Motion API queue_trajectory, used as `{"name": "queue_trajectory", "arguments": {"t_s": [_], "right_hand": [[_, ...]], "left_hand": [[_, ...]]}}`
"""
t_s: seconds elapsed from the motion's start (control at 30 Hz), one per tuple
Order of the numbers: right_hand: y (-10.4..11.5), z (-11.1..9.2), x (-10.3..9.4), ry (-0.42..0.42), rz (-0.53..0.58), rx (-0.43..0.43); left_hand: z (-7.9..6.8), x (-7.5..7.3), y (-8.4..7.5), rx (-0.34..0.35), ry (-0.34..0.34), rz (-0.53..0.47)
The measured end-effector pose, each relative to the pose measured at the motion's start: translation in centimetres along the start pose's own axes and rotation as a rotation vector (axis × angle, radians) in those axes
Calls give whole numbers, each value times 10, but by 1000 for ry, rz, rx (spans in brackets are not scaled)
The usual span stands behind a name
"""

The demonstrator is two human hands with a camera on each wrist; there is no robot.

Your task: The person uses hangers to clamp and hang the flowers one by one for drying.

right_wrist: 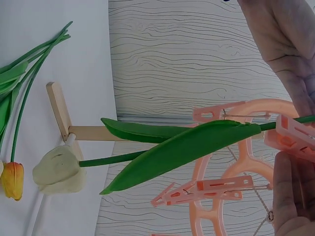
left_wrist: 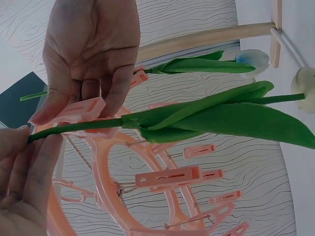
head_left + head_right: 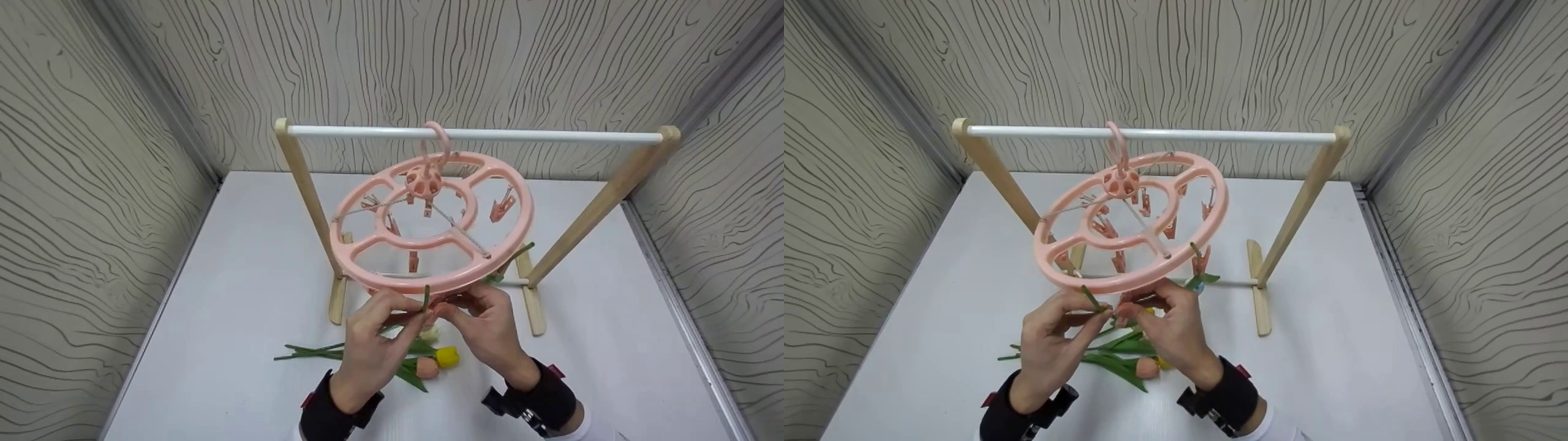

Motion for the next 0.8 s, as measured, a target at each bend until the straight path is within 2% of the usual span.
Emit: {"name": "queue_trajectory", "arguments": {"t_s": [0.13, 0.5, 0.8], "right_hand": [[-1, -1, 0, 1, -1, 1], [-4, -5, 0, 38, 9, 14], [-6, -8, -4, 69, 7, -1]], "left_hand": [[0, 2, 1, -19, 4, 3], [1, 2, 5, -9, 0, 0], [-1, 2, 3, -6, -10, 9]]}}
Point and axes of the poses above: each hand's wrist, its own z-axis towards the middle knuckle, its own x-axis out of the palm, y = z × x, the point moved 4 cm from there along z, towards the middle knuckle, and after that the axes turned 11 degrees about y, right-handed, at the moved point
